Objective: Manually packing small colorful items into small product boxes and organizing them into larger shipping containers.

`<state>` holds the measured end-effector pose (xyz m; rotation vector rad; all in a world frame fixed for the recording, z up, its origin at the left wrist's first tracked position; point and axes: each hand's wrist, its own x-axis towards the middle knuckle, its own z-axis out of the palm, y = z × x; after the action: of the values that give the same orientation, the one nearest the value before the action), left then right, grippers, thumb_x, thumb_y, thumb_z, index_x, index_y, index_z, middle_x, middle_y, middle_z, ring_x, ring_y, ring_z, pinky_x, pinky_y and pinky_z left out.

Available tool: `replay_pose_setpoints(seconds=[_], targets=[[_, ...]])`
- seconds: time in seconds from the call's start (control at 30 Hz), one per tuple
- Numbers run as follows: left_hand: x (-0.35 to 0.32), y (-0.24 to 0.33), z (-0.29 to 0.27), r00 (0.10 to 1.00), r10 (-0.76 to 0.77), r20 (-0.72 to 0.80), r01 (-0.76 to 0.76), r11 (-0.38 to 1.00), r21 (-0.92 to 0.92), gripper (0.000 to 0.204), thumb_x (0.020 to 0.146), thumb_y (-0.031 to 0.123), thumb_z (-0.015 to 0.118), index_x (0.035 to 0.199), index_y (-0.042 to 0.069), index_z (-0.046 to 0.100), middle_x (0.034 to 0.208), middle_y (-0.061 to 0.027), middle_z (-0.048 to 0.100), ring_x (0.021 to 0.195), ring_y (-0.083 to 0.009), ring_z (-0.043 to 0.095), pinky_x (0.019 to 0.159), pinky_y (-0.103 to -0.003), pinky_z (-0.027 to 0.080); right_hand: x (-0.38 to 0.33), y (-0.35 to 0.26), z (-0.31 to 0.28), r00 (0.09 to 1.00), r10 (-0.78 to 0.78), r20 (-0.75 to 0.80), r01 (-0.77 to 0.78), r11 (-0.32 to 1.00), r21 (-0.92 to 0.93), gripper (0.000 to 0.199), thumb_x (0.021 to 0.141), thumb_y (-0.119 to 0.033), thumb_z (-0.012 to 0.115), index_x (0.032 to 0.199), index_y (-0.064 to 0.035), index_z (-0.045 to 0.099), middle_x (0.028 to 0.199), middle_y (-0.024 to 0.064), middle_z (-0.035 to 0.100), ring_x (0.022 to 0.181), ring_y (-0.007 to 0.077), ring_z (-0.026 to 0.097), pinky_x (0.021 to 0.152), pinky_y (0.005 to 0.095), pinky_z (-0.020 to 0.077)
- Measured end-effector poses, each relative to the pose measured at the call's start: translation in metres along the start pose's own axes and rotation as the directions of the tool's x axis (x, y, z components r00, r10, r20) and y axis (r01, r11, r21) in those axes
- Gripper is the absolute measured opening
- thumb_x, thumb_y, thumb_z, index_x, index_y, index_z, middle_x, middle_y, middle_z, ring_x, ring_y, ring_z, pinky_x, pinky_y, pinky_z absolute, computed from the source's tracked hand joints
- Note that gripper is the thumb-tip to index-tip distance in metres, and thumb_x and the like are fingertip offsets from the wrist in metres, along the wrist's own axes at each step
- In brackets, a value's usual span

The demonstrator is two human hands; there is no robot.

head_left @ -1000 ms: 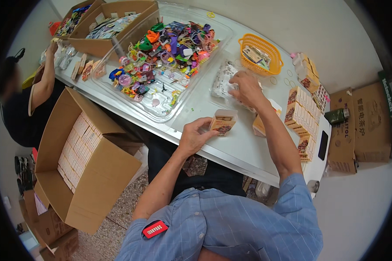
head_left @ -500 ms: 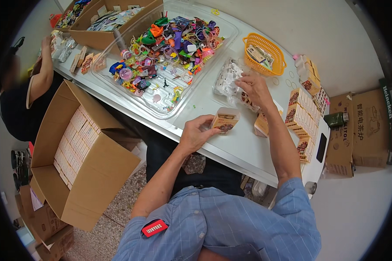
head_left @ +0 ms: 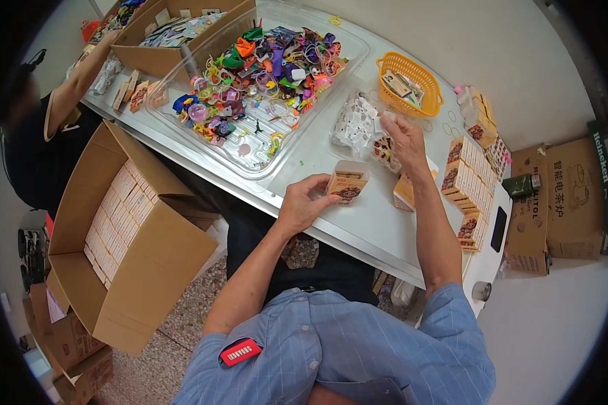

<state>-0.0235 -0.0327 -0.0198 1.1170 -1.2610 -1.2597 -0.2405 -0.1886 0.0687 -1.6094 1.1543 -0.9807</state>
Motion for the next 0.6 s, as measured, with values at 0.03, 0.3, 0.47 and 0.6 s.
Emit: replay_pose_setpoints(seconds=[0.03,0.3,0.47,0.6], targets=[[0.000,-0.001,0.000,1.000,0.000,-0.002,0.000,1.000,0.001,0.045,0.085,0.006,0.081,0.126,-0.001,0.064,0.109,-0.0093,0.073,0.095,-0.0123,0.068,0.082,-0.027,0.054,-0.001,-0.001,0.002,0.999,0.019,-0.028,-0.018,0.998,0.054,0.027,0.102,-0.024,0.062,0.102,0.0010,0.073,0.087,-0.0051,0.065,0.081,0.0030,0.053,0.073,0.0224,0.0450],[0.000,0.003,0.002,0.999,-0.012,-0.040,0.009,0.998,-0.058,0.045,0.083,0.011,0.083,0.123,-0.001,0.067,0.108,-0.0089,0.075,0.094,-0.0134,0.067,0.086,-0.029,0.053,0.002,0.012,-0.001,0.999,-0.010,-0.035,0.010,1.000,0.011,0.024,0.101,-0.021,0.064,0.104,0.0005,0.074,0.090,-0.0042,0.068,0.083,0.0033,0.055,0.074,0.0224,0.0459],[0.000,0.003,0.001,1.000,-0.006,-0.025,0.005,1.000,-0.024,0.045,0.085,0.006,0.081,0.126,-0.001,0.064,0.108,-0.0077,0.073,0.095,-0.0116,0.067,0.084,-0.027,0.053,-0.011,-0.004,-0.001,1.000,-0.009,-0.024,0.010,0.998,0.054,0.029,0.101,-0.022,0.064,0.118,0.0003,0.072,0.106,-0.0001,0.071,0.097,0.0064,0.059,0.090,0.0254,0.0464],[0.000,0.004,0.001,1.000,0.012,-0.024,-0.013,1.000,-0.011,0.045,0.085,0.006,0.081,0.126,-0.001,0.064,0.108,-0.0077,0.073,0.096,-0.0118,0.067,0.084,-0.027,0.054,-0.038,-0.022,0.004,0.997,-0.076,0.024,0.075,0.996,0.038,0.025,0.101,-0.018,0.063,0.113,0.0007,0.073,0.115,0.0036,0.070,0.108,0.0118,0.059,0.099,0.0305,0.0446]])
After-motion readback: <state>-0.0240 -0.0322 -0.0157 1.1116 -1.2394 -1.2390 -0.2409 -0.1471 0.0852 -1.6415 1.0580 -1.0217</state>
